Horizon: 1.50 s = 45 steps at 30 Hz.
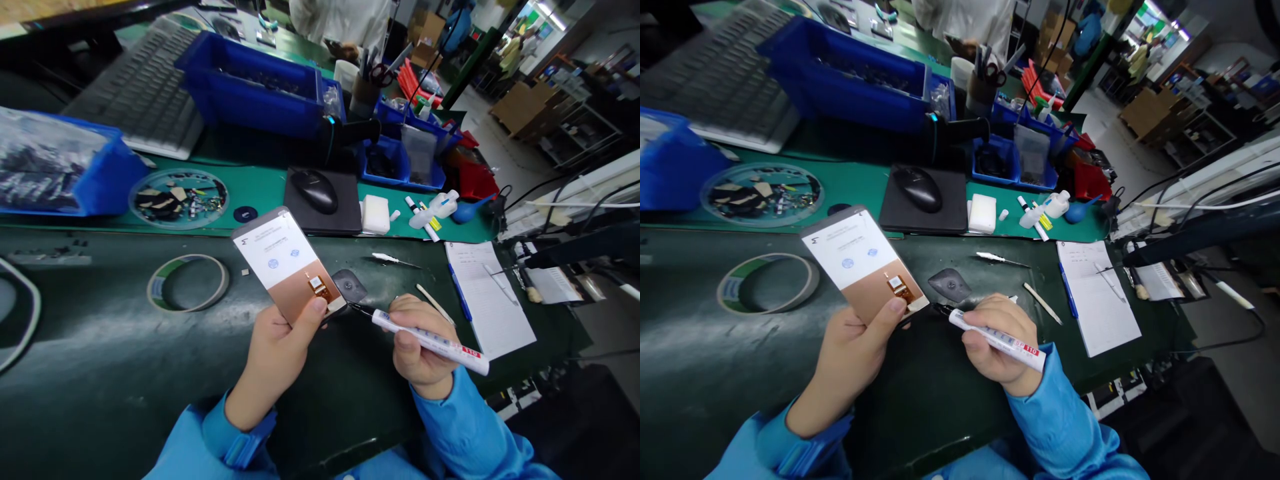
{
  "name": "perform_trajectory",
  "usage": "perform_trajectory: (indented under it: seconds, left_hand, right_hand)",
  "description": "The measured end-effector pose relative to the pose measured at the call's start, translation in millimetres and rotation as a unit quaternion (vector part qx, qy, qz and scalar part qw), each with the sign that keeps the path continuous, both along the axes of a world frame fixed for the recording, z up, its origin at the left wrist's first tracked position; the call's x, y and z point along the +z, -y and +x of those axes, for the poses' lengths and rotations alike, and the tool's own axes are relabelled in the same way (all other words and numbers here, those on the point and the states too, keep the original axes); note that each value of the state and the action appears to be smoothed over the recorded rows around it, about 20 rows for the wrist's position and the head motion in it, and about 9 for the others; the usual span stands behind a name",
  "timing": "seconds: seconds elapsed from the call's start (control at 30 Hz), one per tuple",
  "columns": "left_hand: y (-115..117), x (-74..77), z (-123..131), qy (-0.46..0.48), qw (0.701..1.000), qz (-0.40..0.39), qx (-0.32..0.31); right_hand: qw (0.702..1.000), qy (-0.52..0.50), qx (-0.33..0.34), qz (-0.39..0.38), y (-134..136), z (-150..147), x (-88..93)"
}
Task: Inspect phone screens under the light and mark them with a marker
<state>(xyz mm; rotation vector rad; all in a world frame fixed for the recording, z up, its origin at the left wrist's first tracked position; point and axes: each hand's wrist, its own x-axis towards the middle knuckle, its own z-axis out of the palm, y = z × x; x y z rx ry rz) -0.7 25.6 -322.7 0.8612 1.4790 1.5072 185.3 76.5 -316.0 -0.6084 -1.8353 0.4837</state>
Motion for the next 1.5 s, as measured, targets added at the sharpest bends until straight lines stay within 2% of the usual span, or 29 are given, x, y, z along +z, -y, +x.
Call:
perform_trajectory:
  seconds: [0.27,0.97,1.5]
  left_hand:
    - [0.6,-3.0,-0.9,0.0,1.0,-0.018,-0.004]
    - [-1.1,6.0,-0.3,0.011,1.0,-0.023,-0.009]
    - [-0.5,1.5,-0.5,-0.001,1.0,-0.022,-0.015]
  right_hand:
    - [1.0,-0.014,0.018,0.008,-1.5,-2.5,2.1]
    - [1.0,-0.001,0.013,0.006,-0.5,-2.4,2.8]
    - [1.0,0.008,-0.002,0.003,-0.3,-3.1,3.7]
